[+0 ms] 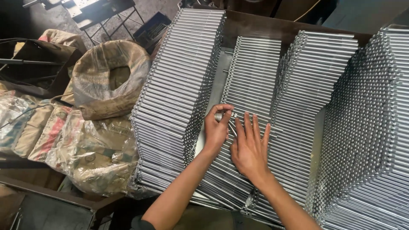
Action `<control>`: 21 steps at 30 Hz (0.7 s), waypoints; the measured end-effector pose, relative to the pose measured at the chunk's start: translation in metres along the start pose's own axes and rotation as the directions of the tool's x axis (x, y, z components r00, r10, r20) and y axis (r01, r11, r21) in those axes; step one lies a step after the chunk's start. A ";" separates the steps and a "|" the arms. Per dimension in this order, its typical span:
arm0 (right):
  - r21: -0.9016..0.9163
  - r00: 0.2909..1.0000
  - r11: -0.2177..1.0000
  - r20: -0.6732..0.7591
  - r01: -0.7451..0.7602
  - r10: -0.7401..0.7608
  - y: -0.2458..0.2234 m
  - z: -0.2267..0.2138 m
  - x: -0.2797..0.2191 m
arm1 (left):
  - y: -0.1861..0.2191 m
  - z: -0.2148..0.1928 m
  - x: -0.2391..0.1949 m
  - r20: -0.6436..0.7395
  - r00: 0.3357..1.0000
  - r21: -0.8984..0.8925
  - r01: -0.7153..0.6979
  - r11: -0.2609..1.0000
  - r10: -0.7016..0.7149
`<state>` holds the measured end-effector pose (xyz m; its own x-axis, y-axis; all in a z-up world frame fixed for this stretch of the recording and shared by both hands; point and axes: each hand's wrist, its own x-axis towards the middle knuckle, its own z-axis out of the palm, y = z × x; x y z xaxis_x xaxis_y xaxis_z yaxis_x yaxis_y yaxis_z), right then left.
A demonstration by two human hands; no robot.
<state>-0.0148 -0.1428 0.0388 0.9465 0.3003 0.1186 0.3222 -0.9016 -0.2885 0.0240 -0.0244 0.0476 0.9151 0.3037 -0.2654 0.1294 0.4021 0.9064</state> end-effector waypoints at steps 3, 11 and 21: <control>-0.043 0.993 0.993 0.037 0.113 -0.111 0.019 -0.003 -0.002 | 0.000 -0.008 0.001 0.013 0.994 0.092 -0.110 0.990 0.109; -0.175 0.997 0.984 0.075 0.041 -0.028 0.037 -0.003 -0.002 | -0.007 -0.033 0.016 0.205 0.941 0.503 -0.336 0.796 0.268; -0.191 0.984 0.969 0.114 0.159 -0.139 0.067 0.002 0.037 | 0.017 -0.019 0.029 0.320 0.941 0.586 -0.289 0.757 0.111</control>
<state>0.0417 -0.1912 0.0219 0.8886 0.4562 0.0486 0.4587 -0.8851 -0.0788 0.0453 0.0078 0.0491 0.9976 0.0541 -0.0438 0.0576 -0.2897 0.9554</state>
